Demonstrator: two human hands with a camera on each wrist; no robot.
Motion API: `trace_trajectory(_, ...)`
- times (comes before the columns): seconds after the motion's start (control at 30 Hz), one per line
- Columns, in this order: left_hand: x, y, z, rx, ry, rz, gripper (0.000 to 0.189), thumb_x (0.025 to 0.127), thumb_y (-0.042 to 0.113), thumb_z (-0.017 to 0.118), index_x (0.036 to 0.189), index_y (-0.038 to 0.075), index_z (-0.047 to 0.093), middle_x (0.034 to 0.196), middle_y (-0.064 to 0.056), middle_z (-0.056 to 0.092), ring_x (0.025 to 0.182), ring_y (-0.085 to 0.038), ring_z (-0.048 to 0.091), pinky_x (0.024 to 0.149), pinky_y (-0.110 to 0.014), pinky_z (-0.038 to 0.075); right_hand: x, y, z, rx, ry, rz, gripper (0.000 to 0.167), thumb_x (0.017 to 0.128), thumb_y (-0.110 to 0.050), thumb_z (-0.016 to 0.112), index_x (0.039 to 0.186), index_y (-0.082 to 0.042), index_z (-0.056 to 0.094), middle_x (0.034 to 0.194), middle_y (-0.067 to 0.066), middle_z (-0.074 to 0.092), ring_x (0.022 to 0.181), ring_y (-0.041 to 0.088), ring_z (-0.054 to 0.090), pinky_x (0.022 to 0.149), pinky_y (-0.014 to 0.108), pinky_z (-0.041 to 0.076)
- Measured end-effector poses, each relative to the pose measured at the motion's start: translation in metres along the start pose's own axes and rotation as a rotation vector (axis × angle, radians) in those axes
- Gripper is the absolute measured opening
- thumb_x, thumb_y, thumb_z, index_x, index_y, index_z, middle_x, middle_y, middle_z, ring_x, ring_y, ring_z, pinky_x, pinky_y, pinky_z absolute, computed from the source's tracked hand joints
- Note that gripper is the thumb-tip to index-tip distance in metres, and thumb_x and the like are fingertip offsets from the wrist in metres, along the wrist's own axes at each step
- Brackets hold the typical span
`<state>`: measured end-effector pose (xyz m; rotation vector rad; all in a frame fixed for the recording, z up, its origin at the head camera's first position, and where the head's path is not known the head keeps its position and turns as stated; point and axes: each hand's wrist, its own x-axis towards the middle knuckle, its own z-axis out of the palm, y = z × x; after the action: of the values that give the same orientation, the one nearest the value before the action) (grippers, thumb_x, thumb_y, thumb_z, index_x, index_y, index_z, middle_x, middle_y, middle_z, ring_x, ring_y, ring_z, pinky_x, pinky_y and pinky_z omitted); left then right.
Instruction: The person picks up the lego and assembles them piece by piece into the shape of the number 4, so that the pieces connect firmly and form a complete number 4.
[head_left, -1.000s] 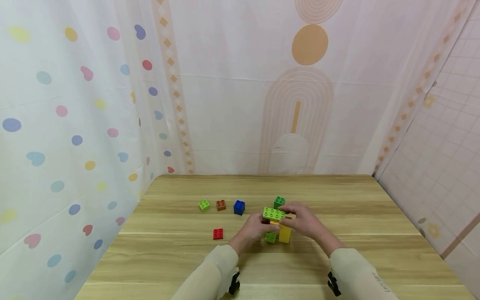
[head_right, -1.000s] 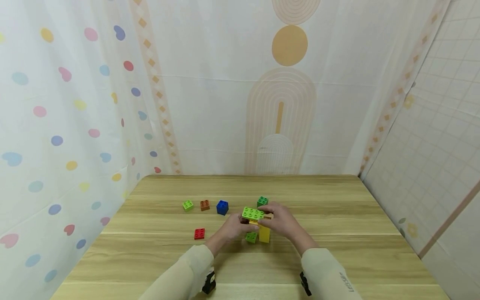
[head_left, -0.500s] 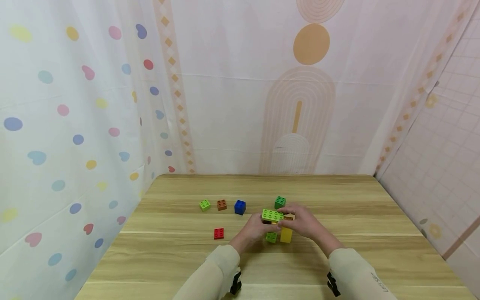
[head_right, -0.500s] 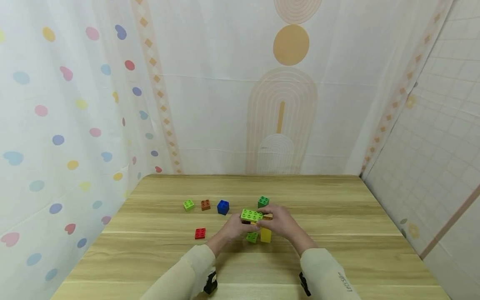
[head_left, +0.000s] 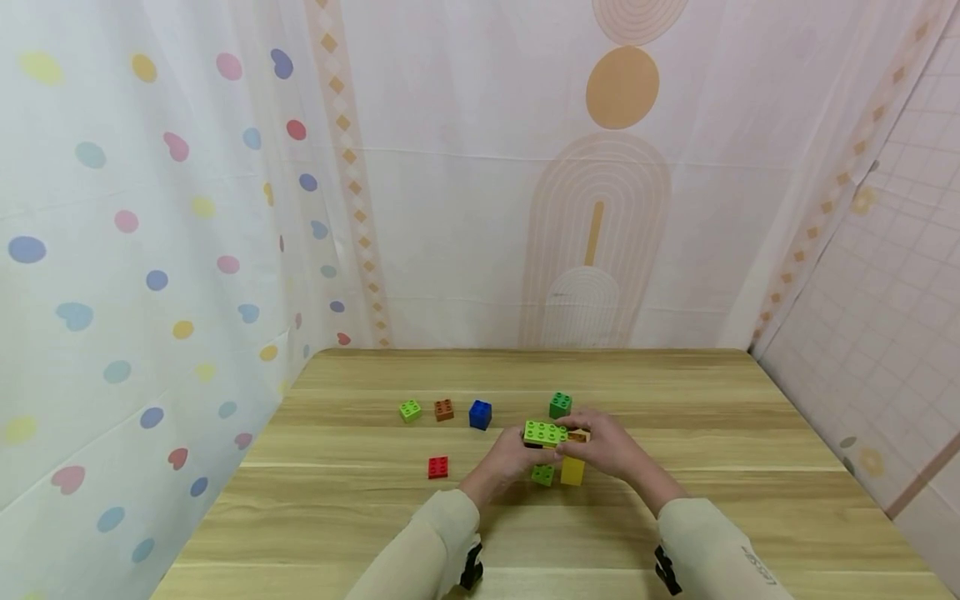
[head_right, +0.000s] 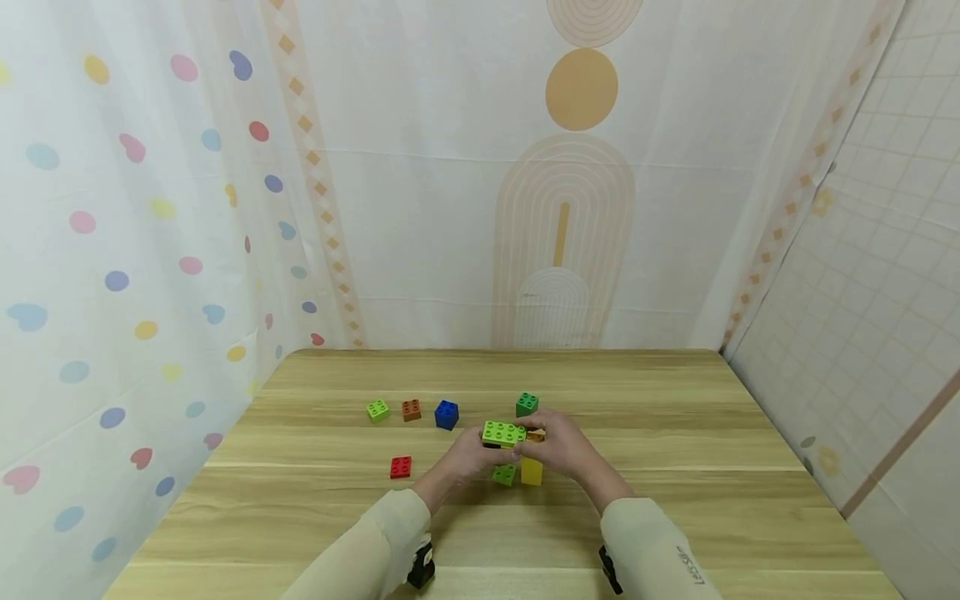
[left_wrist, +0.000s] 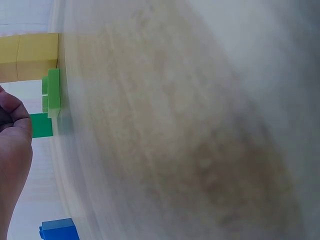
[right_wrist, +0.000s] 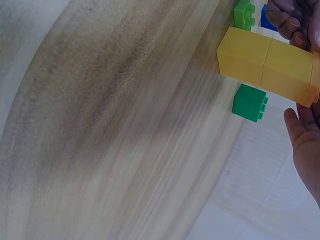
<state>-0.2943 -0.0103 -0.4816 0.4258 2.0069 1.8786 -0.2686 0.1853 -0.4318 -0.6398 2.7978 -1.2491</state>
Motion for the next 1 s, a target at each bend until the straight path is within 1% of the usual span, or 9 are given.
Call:
trace_trajectory(0.17, -0.0003, -0.0011, -0.0005, -0.008, -0.009, 0.013, 0.040, 0.086, 0.010, 0.078, 0.123, 0.004, 0.066, 0.111, -0.006, 0.070, 0.099, -0.019, 0.066, 0.089, -0.036, 0.052, -0.0005, 0.0010, 0.0010, 0.012, 0.006, -0.002, 0.037, 0.090, -0.020, 0.074, 0.125, -0.006, 0.068, 0.125, 0.012, 0.062, 0.110, 0.029, 0.060, 0.089, 0.047, 0.050)
trace_trajectory(0.33, -0.0004, -0.0013, -0.0003, -0.006, -0.003, 0.015, 0.039, 0.086, 0.010, 0.079, 0.122, 0.003, 0.066, 0.110, -0.006, 0.071, 0.099, -0.019, 0.066, 0.089, -0.036, 0.052, -0.0014, 0.0017, 0.0015, 0.012, 0.002, -0.031, 0.038, 0.091, -0.019, 0.074, 0.125, -0.003, 0.067, 0.118, 0.010, 0.063, 0.105, 0.024, 0.060, 0.089, 0.046, 0.051)
trace_trajectory(0.6, 0.0007, -0.0009, -0.0007, -0.014, 0.001, 0.010, 0.037, 0.085, 0.009, 0.079, 0.121, 0.003, 0.068, 0.109, -0.007, 0.071, 0.098, -0.020, 0.067, 0.088, -0.036, 0.053, -0.0015, 0.0009, 0.0019, -0.011, -0.005, -0.051, 0.039, 0.092, -0.019, 0.073, 0.126, -0.002, 0.066, 0.117, 0.009, 0.063, 0.105, 0.024, 0.060, 0.089, 0.047, 0.050)
trace_trajectory(0.8, -0.0008, 0.0003, 0.0012, -0.022, 0.013, 0.004, 0.038, 0.085, 0.006, 0.078, 0.121, 0.002, 0.067, 0.110, -0.007, 0.071, 0.099, -0.020, 0.067, 0.089, -0.037, 0.053, -0.0015, 0.0033, 0.0032, 0.008, 0.004, -0.049, 0.040, 0.092, -0.020, 0.073, 0.127, -0.002, 0.066, 0.119, 0.010, 0.063, 0.106, 0.025, 0.060, 0.089, 0.046, 0.051)
trace_trajectory(0.9, -0.0009, 0.0004, 0.0011, -0.036, 0.004, 0.000, 0.039, 0.085, 0.006, 0.078, 0.122, 0.002, 0.067, 0.110, -0.008, 0.071, 0.099, -0.021, 0.067, 0.089, -0.037, 0.053, -0.0019, 0.0042, 0.0031, 0.016, 0.006, -0.045, 0.040, 0.092, -0.020, 0.073, 0.127, -0.002, 0.066, 0.121, 0.011, 0.062, 0.106, 0.025, 0.060, 0.089, 0.046, 0.051)
trace_trajectory(1.0, -0.0007, 0.0003, -0.0009, -0.054, -0.029, -0.002, 0.040, 0.086, 0.007, 0.078, 0.124, 0.002, 0.065, 0.111, -0.008, 0.070, 0.100, -0.020, 0.066, 0.089, -0.036, 0.052, -0.0027, 0.0047, 0.0030, 0.017, 0.009, -0.043, 0.040, 0.092, -0.019, 0.072, 0.127, -0.002, 0.066, 0.122, 0.012, 0.062, 0.106, 0.024, 0.060, 0.089, 0.045, 0.051)
